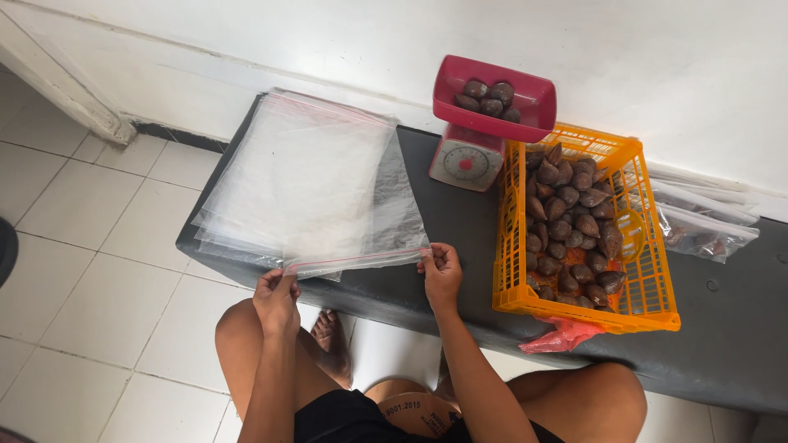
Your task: Weighing salak fruits on a manual scale and packaging them into plastic zip-lock bags.
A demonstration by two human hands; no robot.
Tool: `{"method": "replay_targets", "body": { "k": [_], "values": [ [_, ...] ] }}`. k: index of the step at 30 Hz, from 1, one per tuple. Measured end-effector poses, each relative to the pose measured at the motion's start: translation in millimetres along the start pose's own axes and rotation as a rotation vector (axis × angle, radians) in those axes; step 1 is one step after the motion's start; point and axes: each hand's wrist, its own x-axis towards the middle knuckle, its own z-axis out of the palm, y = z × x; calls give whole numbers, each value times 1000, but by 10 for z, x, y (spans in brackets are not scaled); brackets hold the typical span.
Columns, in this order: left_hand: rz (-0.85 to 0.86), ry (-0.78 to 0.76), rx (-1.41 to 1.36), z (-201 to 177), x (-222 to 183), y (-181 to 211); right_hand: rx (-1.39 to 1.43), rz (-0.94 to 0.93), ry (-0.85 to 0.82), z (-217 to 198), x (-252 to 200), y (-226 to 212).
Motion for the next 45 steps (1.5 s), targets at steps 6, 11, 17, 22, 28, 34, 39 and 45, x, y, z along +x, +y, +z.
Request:
{"method": "replay_targets", "body": {
  "k": [6,11,17,22,28,34,39,45],
  "values": [
    [-181,-161,-419,1,293,-264,23,-30,86,31,3,22],
    [-209,-245,-466,-64,408,-448,72,-36,179,45,12,25],
    [-113,-130,-357,110,421,-418,120,-43,272,39,40,95],
    [-57,-108,-291,136,328,-308,119,-59,242,8,91,159],
    [-40,-144,-246,-9,241,-264,77,-59,114,-16,42,17],
    [-76,-189,-199,-19,201,-159,170,214,84,-156,32,-87],
    [-2,-202,-160,166,-2,36,552,608,81,-332,93,-183],
    [94,-278,68,512,-518,238,140,307,39,-30,-151,-1096]
  ]
}}
